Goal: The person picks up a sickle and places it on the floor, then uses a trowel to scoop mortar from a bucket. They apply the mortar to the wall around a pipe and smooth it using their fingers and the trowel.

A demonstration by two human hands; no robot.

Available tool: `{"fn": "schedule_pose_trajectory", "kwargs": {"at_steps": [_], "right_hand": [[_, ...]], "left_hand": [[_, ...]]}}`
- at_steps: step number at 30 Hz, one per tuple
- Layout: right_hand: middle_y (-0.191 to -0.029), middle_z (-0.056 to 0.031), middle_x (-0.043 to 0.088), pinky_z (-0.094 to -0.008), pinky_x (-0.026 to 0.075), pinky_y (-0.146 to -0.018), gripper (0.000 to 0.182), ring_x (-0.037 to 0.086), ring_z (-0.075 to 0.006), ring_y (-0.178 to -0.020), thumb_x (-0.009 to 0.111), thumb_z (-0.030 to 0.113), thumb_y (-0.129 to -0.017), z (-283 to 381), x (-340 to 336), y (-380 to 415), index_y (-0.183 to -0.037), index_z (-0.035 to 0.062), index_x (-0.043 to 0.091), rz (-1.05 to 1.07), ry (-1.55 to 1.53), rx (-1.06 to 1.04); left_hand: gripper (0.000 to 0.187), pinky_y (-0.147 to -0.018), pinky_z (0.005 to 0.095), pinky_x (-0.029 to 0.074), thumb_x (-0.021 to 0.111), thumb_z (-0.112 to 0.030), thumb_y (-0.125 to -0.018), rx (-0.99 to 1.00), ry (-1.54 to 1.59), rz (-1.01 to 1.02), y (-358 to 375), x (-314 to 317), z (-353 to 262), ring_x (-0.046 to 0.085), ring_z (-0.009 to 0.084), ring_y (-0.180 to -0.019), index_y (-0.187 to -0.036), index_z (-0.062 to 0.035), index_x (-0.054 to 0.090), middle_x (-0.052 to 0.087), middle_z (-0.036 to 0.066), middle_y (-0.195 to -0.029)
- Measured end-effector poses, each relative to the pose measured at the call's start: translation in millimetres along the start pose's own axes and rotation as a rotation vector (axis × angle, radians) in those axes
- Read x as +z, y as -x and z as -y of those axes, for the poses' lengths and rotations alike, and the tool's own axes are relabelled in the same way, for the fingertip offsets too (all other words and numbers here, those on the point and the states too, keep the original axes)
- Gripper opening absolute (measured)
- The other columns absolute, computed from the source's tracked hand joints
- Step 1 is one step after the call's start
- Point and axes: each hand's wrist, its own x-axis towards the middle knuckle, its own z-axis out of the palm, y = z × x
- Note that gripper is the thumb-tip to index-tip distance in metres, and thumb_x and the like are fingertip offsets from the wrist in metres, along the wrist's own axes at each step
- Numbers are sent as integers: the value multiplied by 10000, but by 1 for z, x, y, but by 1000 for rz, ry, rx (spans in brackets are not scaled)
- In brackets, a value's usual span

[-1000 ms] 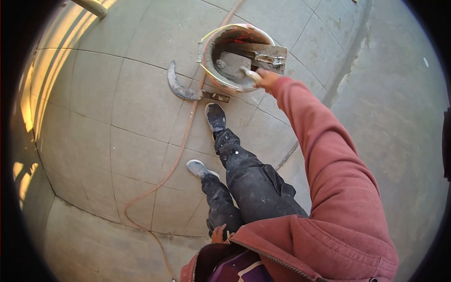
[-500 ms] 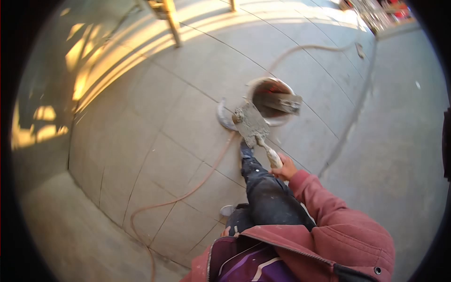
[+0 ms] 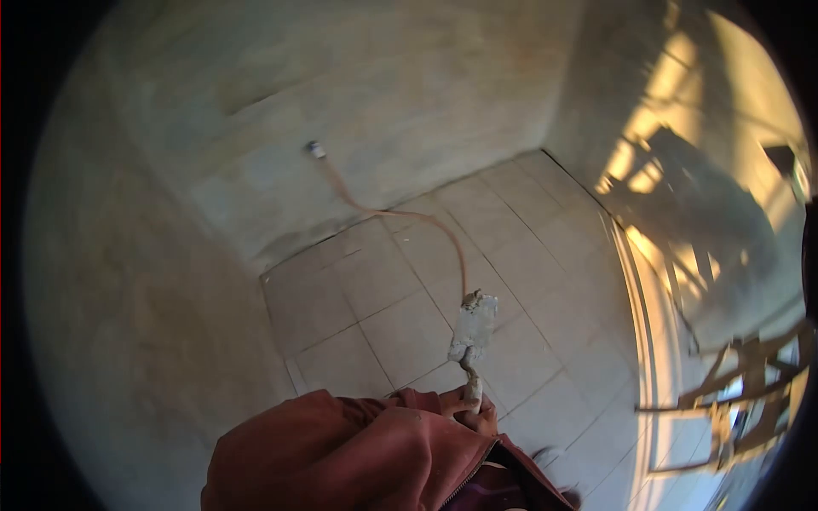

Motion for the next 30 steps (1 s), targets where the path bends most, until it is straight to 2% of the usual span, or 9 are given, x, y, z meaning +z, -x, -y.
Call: {"fn": "schedule_pose_trajectory", "kwargs": {"at_steps": [2,8,12,14,16,22,26,28,30], "right_hand": [[-777,-24,515,-234,389,-592,266,472,-99,-678,548,76,-628,14,38,-28,-881,21,487,86,-13,55],[-755,-90,532,-263,423,-616,293,529,-176,-724,564,179,-646,7,107,-85,-856,-12,488,629,998,3],[-812,-144,536,-308,422,-663,426,530,-247,-781,622,320,-606,-14,90,-113,-875,10,508,415,1046,120],[-835,-156,534,-331,422,-672,430,526,-275,-801,600,328,-623,-29,30,-124,-897,10,506,496,1422,-338],[-829,-149,536,-349,425,-652,407,529,-275,-790,570,350,-637,-88,-51,-133,-885,30,523,433,1816,143],[-803,-119,547,-326,430,-629,371,548,-246,-724,550,408,-633,20,-7,-247,-800,76,563,602,1023,60],[-824,-126,544,-332,427,-651,516,535,-255,-736,598,419,-588,47,35,-351,-928,48,486,334,1537,266],[-841,-134,539,-341,409,-698,608,512,-273,-790,612,418,-574,60,68,-400,-1019,50,421,423,1566,271],[-804,-137,540,-335,412,-672,609,519,-274,-761,631,405,-563,51,98,-455,-1005,42,422,538,1562,-30]], "left_hand": [[432,-788,300,330,530,-265,-726,-2,245,-139,4,-33,5,435,164,-907,-1058,-31,385,482,75,-938],[272,-789,315,363,500,-105,-734,38,226,-627,101,-116,-32,468,175,-885,-980,-20,421,509,91,-895],[259,-693,313,408,544,-113,-700,114,482,-776,140,-173,-18,504,179,-760,-902,-25,407,520,106,-805],[217,-630,325,424,545,-65,-678,154,478,-974,142,-176,-39,510,191,-677,-813,-37,377,511,114,-736],[232,-598,328,423,541,-40,-670,177,472,-1003,140,-190,-51,506,192,-650,-816,-36,362,496,100,-695],[239,-631,358,442,538,-42,-676,147,470,-1123,117,-271,-70,510,210,-636,-848,-50,372,492,92,-715],[244,-587,325,419,533,-10,-655,150,497,-1290,109,-299,-108,500,188,-603,-830,-52,369,470,64,-689],[247,-589,322,420,531,-4,-650,160,512,-1345,112,-309,-119,500,184,-604,-835,-52,374,468,58,-696],[253,-598,313,427,528,-2,-646,198,344,-1391,122,-325,-120,504,173,-618,-845,-50,379,466,51,-708]]}}
